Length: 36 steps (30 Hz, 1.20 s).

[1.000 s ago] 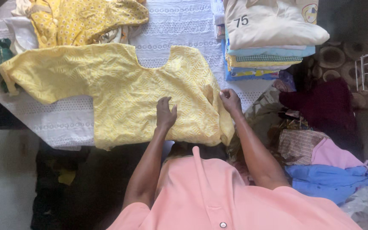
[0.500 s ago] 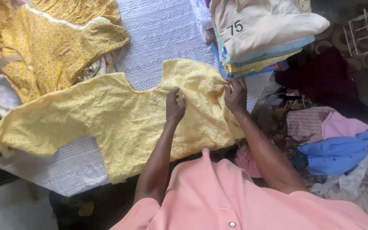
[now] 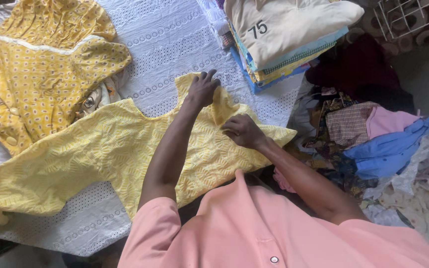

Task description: The person folds a shirt and a towel by hand on a table, then places them on top of a stack of folded items.

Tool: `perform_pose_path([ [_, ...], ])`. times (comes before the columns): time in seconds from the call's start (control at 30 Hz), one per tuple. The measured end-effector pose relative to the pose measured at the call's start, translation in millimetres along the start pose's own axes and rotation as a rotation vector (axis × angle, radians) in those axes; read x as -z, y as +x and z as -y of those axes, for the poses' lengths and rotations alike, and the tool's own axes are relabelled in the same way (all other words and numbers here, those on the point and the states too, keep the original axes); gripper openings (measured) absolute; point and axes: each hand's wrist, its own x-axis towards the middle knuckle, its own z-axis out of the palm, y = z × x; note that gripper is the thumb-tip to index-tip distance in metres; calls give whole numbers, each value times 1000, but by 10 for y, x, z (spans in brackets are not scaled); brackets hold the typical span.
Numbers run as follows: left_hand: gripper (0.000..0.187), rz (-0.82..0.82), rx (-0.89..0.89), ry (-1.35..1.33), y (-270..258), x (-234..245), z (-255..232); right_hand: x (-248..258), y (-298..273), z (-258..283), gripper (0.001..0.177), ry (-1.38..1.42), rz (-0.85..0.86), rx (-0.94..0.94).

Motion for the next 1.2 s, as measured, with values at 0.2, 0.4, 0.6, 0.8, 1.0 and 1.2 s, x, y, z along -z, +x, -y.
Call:
perform_pose_path([
  [0.2,40,-241,77,-145,-111,-375,189,-68,-93,-578,41,-85,-327,-312],
  [0.4,34,-448,41,-235,-315,-260,176,168,-238,-870,53,58,195,-782],
  [0.6,26,-600,50,-285,-422,-147,166,592,-189,-529,40,260,78,-746],
  [0.8,23,-608,154,-256,-261,-191,225,978,78,-234,27,94,-50,-542],
  [1.0,16,-463,339,-328,-7,-345,442,1481,523,96,21,-258,-132,-369],
  [1.2,26,-360,563,-332,212,-517,595,1552,773,97,39,-329,166,-411],
])
